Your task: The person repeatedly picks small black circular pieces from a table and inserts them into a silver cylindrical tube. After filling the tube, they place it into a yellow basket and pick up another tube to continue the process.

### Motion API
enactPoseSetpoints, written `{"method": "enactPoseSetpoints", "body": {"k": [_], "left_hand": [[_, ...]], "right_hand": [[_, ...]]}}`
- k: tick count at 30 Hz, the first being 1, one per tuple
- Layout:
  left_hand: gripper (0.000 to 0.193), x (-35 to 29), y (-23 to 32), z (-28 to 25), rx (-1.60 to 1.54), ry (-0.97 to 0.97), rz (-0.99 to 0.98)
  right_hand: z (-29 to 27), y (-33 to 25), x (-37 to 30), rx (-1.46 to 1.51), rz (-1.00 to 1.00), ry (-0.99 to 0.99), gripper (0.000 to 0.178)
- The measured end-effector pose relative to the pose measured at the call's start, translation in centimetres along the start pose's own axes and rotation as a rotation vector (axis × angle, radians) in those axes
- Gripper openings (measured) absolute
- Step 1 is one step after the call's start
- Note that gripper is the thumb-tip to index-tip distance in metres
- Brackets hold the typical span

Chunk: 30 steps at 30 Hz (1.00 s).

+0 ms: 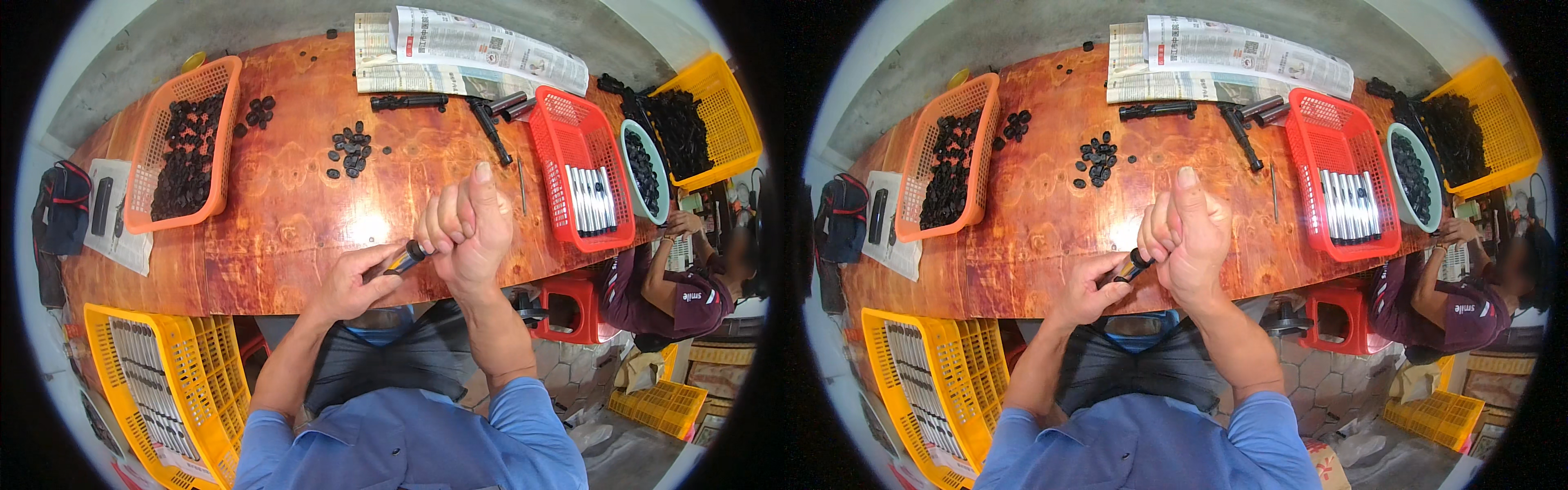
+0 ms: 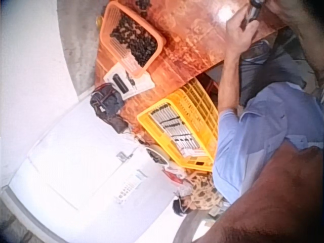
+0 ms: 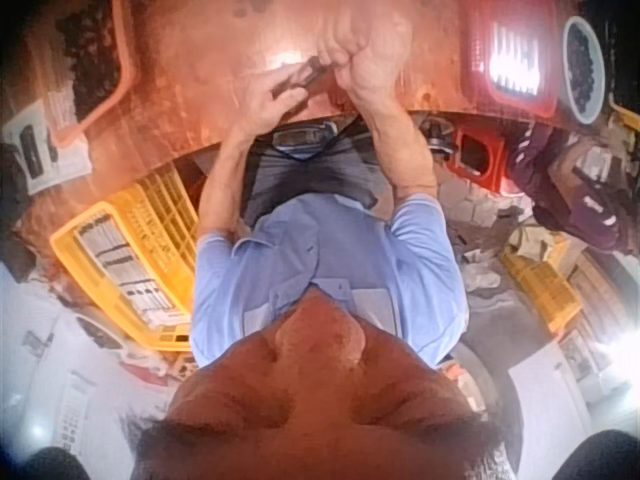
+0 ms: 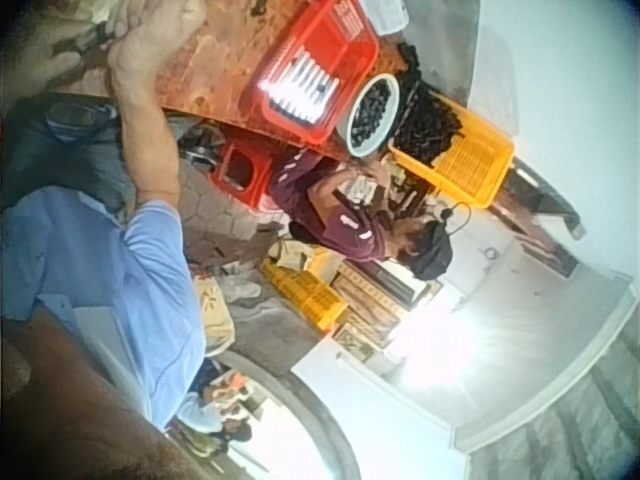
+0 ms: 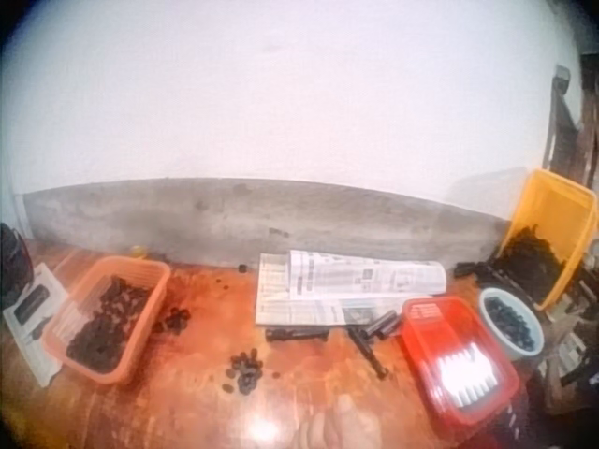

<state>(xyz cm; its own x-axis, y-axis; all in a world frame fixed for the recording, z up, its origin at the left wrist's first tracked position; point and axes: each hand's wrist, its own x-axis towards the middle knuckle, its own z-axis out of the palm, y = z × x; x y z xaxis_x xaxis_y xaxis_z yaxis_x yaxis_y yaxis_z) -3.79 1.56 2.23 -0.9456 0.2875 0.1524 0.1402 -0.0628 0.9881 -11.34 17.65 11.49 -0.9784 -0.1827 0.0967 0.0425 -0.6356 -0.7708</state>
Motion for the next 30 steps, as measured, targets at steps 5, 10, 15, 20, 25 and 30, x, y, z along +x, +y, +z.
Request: {"method": "enactPoseSetpoints", "body": {"k": [5,10,15,20,25,30], "left_hand": [[0.048,-0.5,0.7,1.3,0.231,0.121,-0.01],[0.047,-0.5,1.2,2.2,0.347,0.183,0.022],[0.046,-0.3,1.3,2.5,0.347,0.183,-0.014],[0.039,0.4,1.5,3.0,0.274,0.138,-0.014],[0.035,-0.8,-0.5,2.9,-0.46,0.18,-0.284],[0.037,-1.0,-0.1,2.1,-0.657,0.228,-0.296]], "right_hand": [[0.0,-0.3,-0.5,0.003,0.011,0.085,0.059],[-0.2,-0.4,-0.8,0.007,0.025,0.119,0.058],[-1.2,-0.3,0.1,0.072,0.096,0.103,0.057],[-2.2,-1.9,2.8,-0.093,0.196,0.081,0.054],[-9.4,-3.4,11.4,-1.047,-0.142,0.217,0.045],[-16.5,-2.6,16.5,-1.916,-0.088,0.337,0.04]]}}
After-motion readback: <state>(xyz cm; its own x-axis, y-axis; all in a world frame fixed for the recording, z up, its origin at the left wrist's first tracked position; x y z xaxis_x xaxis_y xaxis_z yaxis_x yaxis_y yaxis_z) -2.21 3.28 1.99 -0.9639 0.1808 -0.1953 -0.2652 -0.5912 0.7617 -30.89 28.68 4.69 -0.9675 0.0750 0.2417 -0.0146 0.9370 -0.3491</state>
